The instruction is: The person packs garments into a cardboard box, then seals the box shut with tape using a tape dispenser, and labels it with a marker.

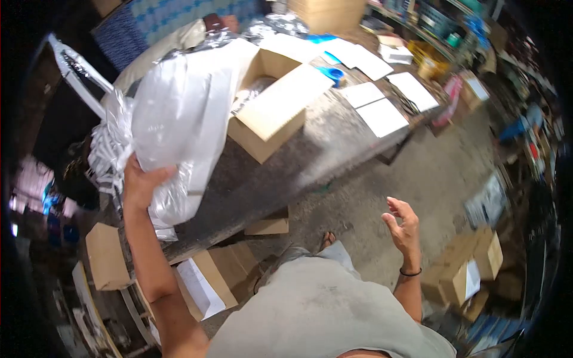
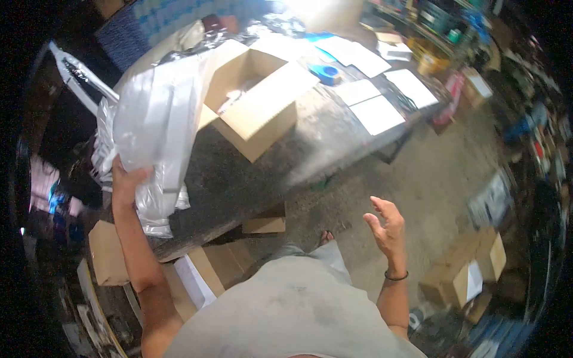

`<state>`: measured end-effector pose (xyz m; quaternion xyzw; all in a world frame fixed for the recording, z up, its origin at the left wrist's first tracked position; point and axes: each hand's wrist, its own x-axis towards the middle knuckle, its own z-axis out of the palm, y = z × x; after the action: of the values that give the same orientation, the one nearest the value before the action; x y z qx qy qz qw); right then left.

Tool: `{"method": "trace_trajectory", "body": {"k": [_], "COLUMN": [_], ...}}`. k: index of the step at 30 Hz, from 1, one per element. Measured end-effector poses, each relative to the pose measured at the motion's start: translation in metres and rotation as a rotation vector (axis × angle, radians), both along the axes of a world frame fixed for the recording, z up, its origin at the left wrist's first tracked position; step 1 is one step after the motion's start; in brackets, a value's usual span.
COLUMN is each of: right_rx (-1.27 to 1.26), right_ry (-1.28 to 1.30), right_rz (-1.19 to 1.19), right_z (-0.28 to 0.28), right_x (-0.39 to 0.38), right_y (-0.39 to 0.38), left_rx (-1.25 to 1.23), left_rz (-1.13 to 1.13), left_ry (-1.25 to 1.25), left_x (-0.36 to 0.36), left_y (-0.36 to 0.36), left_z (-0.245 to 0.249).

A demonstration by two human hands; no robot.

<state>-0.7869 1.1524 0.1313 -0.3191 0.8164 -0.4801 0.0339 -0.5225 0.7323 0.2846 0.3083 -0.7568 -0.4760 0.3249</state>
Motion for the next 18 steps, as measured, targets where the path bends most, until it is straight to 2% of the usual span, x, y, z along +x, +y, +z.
{"method": "trace_trajectory", "body": {"k": [3,7,11,13,14,16,17,18], "right_rx": [0.038,0.103,0.139,0.193,0.231,0.229,0.241,0.272], "right_ry": [0.075,0.142,0.08,0.084,0.085,0.058,0.083,0.102], "right_rz": [0.123,0.208,0.141,0.127,0.103,0.067,0.048,0.004], "right_z": [0.007,0.019,0.021,0.021,0.023,0.023,0.019,0.017], "right_x": [-0.069,-0.143,-0.19,-0.215,-0.226,-0.253,-0.269,-0.282], "right_y": [-0.037,-0.083,-0.104,-0.106,-0.106,-0.111,-0.113,-0.105], "left_rx": [-0.059,-0.133,-0.016,0.031,0.052,0.339,-0.042,0.21], "left_rz": [0.092,0.037,-0.095,-0.339,-0.337,-0.418,-0.201,-0.261], "left_ry": [-0.058,-0.154,-0.138,-0.22,-0.224,-0.273,-0.511,-0.543], "left_x": [-0.037,-0.111,-0.185,-0.211,-0.221,-0.237,-0.242,-0.26], "left_y": [-0.021,-0.065,-0.121,-0.142,-0.161,-0.203,-0.222,-0.193], "left_z": [0.044,0.058,0.038,0.028,0.015,-0.027,-0.05,-0.03]}}
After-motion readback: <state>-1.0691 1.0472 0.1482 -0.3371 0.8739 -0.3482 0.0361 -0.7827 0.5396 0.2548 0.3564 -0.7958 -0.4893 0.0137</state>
